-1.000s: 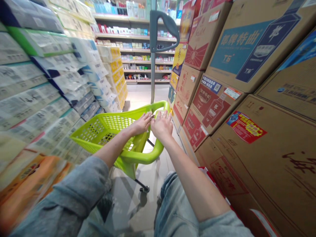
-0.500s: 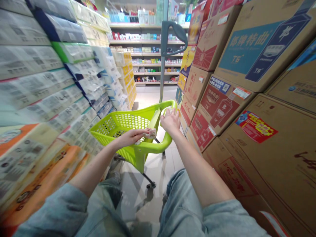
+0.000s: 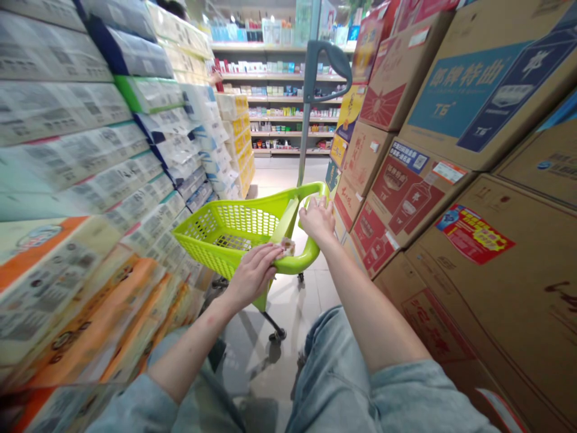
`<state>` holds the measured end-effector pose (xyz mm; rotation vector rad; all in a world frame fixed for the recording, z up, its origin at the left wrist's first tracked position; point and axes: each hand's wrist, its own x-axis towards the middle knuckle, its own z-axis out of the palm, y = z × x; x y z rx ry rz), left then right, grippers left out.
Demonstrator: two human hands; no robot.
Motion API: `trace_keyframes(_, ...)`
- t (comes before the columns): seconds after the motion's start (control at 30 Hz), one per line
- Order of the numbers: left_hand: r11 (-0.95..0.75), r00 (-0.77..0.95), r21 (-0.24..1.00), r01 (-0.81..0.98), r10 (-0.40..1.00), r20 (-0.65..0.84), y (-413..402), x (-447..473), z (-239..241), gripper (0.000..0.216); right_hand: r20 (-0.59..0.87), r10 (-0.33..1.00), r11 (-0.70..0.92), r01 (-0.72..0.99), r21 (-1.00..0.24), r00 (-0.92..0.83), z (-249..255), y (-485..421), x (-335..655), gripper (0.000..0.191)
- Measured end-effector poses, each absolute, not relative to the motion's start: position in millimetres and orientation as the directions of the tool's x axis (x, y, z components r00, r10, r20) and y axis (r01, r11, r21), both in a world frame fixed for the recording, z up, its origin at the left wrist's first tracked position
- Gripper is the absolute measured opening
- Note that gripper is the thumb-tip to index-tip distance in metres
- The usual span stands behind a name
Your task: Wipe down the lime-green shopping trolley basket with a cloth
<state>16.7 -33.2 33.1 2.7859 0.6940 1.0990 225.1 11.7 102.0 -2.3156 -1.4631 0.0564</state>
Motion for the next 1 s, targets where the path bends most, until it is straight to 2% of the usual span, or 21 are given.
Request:
trace_keyframes(0.1,-0.861,0.624,0.264,0.434,0.499,0.601,-16.0,-3.9,22.8,0.038,0.173,0.869,-0.389,0.855,-0.343,0.464,102.8,11.5,223.5,0.06)
trace_keyframes(0.23,-0.767,0.504,0.341,0.544,0.623,0.598,11.1,-33.1,2.7,0.033,0.176,0.865,-0.392,0.85,-0.351,0.471,103.0,11.5,222.8,0.058)
trace_keyframes(0.37,-0.736,0.462,0.356,0.576,0.652,0.601,21.7,-41.4,-10.9,0.035,0.185,0.863,-0.388,0.851,-0.354,0.47,101.8,11.6,223.4,0.058)
trace_keyframes(0.57,-0.676,0.334,0.465,0.572,0.709,0.621,3.2,-18.6,-7.4,0.035,0.203,0.857,-0.392,0.855,-0.34,0.474,100.7,10.4,223.7,0.057)
trace_keyframes(0.7,-0.691,0.28,0.5,0.522,0.692,0.665,-20.3,3.8,-1.7,0.036,0.198,0.858,-0.393,0.854,-0.341,0.474,101.6,8.6,224.9,0.057)
trace_keyframes(0.9,-0.766,0.307,0.466,0.442,0.618,0.724,-50.5,24.7,-1.5,0.055,0.182,0.869,-0.381,0.856,-0.349,0.461,102.5,7.7,230.3,0.058)
trace_keyframes(1.0,-0.746,0.243,0.531,0.402,0.646,0.724,-53.8,19.1,-4.7,0.053,0.195,0.869,-0.363,0.854,-0.373,0.455,101.8,6.7,230.8,0.059)
